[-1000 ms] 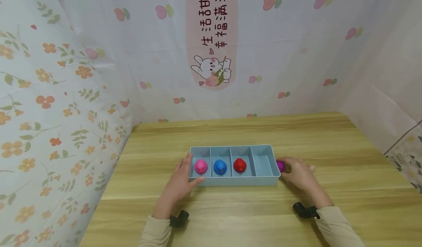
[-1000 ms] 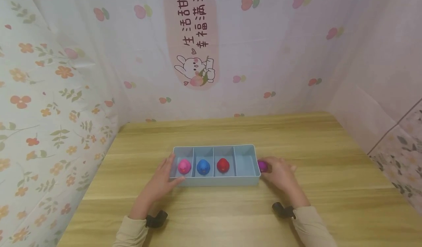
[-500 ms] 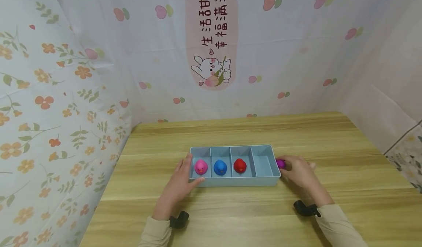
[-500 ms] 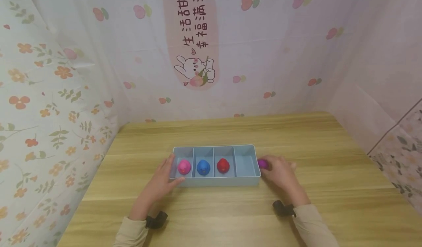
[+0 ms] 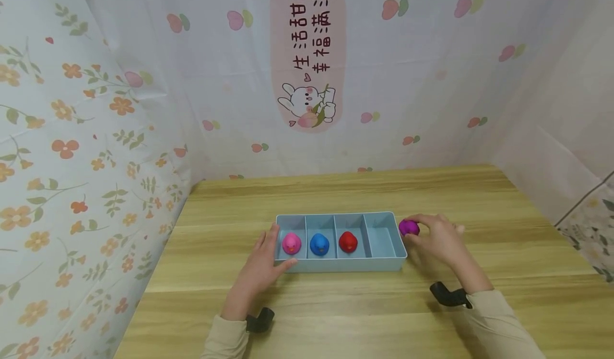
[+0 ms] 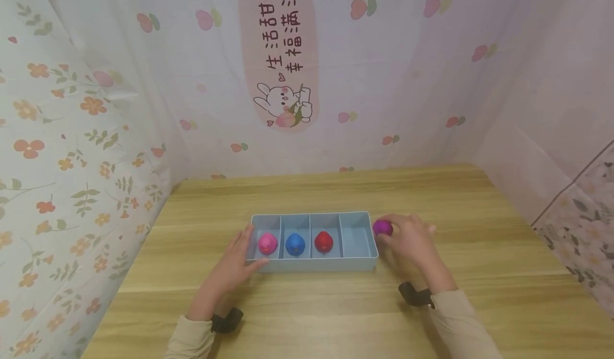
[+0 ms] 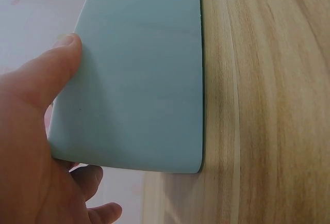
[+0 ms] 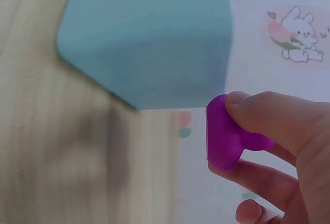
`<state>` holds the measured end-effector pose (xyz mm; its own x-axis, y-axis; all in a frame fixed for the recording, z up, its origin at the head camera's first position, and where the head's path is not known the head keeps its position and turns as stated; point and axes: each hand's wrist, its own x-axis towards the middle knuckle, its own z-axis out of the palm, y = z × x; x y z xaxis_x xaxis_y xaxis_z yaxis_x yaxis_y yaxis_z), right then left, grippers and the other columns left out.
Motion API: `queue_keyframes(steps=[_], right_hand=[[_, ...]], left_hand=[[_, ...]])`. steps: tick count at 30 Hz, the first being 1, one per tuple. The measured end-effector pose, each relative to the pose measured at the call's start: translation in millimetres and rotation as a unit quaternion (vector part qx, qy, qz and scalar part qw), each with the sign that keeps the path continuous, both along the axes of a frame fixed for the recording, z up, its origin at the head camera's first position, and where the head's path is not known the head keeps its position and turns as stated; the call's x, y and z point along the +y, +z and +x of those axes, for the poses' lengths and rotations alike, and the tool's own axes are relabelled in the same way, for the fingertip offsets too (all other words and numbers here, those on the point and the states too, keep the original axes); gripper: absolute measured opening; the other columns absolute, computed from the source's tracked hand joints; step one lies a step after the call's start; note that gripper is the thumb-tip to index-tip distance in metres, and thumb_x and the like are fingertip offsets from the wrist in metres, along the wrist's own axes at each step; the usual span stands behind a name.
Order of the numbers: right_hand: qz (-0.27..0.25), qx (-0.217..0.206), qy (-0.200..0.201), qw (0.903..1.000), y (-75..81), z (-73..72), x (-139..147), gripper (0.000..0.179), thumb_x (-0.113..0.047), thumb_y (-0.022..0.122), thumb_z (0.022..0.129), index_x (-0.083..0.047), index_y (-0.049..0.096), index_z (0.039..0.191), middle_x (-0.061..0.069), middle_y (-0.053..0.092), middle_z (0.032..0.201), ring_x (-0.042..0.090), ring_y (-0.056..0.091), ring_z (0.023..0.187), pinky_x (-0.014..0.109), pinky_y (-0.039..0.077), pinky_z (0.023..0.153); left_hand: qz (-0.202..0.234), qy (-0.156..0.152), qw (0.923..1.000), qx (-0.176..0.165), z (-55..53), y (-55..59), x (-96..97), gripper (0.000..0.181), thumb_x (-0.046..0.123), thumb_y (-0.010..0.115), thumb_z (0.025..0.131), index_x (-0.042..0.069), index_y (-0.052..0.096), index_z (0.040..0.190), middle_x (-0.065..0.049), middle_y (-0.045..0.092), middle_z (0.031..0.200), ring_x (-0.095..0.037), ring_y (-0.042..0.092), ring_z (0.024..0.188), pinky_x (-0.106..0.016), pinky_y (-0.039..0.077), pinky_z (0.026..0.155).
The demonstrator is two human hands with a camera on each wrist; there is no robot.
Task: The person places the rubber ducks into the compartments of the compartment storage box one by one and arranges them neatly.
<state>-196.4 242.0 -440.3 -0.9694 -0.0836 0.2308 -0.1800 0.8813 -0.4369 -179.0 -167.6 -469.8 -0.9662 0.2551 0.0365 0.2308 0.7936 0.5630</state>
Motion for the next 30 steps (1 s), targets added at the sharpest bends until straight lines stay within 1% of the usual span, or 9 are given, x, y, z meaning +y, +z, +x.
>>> queue_keyframes(steps=[5,8,12,15,17,20,23,27,30], right_hand=[[-0.001,0.019,0.009,0.9998,7.5,-1.0,-3.6,0.035,-0.026,0.079,0.077,-0.013,0.07,0.108,0.015,0.071,0.107,0.032,0.052,0.088,0.047,0.018,0.068],[-0.008,0.019,0.016,0.9996,10.2,-0.5,-7.0,0.036,-0.022,0.079,0.077,-0.01,0.069,0.109,0.016,0.071,0.107,0.033,0.052,0.088,0.049,0.017,0.069],[-0.024,0.012,0.028,0.9992,12.5,-0.4,-13.9,0.036,-0.021,0.078,0.078,-0.009,0.069,0.11,0.018,0.07,0.109,0.036,0.052,0.093,0.052,0.017,0.072],[-0.03,0.011,0.031,0.999,12.4,-0.4,-19.5,0.034,-0.022,0.077,0.078,-0.011,0.069,0.11,0.016,0.07,0.109,0.034,0.051,0.092,0.051,0.017,0.073],[-0.029,0.015,0.03,0.999,11.6,0.2,-22.5,0.034,-0.022,0.078,0.077,-0.013,0.07,0.108,0.014,0.071,0.107,0.031,0.049,0.088,0.049,0.016,0.072],[-0.024,0.022,0.031,0.999,10.8,1.1,-26.1,0.032,-0.022,0.08,0.076,-0.015,0.071,0.107,0.011,0.072,0.106,0.028,0.048,0.086,0.046,0.015,0.069],[-0.02,0.024,0.04,0.9987,10.4,0.7,-29.4,0.032,-0.021,0.08,0.076,-0.015,0.071,0.106,0.012,0.071,0.108,0.028,0.048,0.088,0.045,0.015,0.068],[-0.003,0.018,0.054,0.9984,7.5,-0.9,-35.5,0.031,-0.021,0.08,0.076,-0.014,0.071,0.105,0.011,0.071,0.109,0.027,0.048,0.089,0.044,0.017,0.069],[0.015,0.02,0.059,0.9979,4.6,-2.5,-40.8,0.031,-0.023,0.081,0.074,-0.016,0.072,0.103,0.009,0.072,0.105,0.027,0.049,0.088,0.043,0.019,0.069]], left_hand=[[0.004,-0.002,1.0,0.0,-0.6,0.8,-0.2,0.095,0.052,0.064,0.085,0.006,0.015,0.153,-0.013,0.02,0.159,-0.043,0.016,0.144,-0.06,0.028,0.11],[0.001,-0.004,1.0,0.004,-1.1,0.0,-1.0,0.095,0.052,0.064,0.085,0.006,0.016,0.153,-0.013,0.02,0.159,-0.043,0.016,0.144,-0.06,0.028,0.11],[-0.005,-0.003,1.0,0.007,-1.5,-1.8,-2.4,0.095,0.053,0.064,0.085,0.006,0.016,0.153,-0.012,0.02,0.159,-0.043,0.017,0.144,-0.06,0.029,0.109],[-0.003,-0.002,1.0,0.006,-0.3,-2.1,-2.8,0.095,0.053,0.064,0.085,0.006,0.016,0.153,-0.012,0.02,0.159,-0.043,0.017,0.144,-0.06,0.029,0.109],[0.003,-0.002,1.0,0.005,0.9,-2.1,-2.5,0.095,0.053,0.064,0.085,0.005,0.017,0.153,-0.013,0.02,0.159,-0.044,0.016,0.144,-0.061,0.028,0.109],[0.008,-0.002,1.0,-0.001,2.2,-2.2,-1.3,0.096,0.054,0.063,0.085,0.006,0.016,0.153,-0.013,0.019,0.159,-0.044,0.015,0.144,-0.061,0.027,0.109],[0.012,-0.004,0.9999,0.004,2.4,-2.4,0.1,0.095,0.053,0.063,0.085,0.005,0.017,0.153,-0.014,0.021,0.159,-0.044,0.016,0.144,-0.062,0.027,0.109],[0.012,-0.003,0.9999,0.009,1.7,-3.2,0.6,0.095,0.053,0.064,0.085,0.005,0.017,0.153,-0.013,0.021,0.158,-0.044,0.017,0.143,-0.062,0.028,0.109],[0.009,0.0,0.9999,0.007,0.5,-3.8,0.0,0.095,0.053,0.064,0.085,0.007,0.016,0.153,-0.012,0.02,0.159,-0.043,0.016,0.144,-0.061,0.028,0.109]])
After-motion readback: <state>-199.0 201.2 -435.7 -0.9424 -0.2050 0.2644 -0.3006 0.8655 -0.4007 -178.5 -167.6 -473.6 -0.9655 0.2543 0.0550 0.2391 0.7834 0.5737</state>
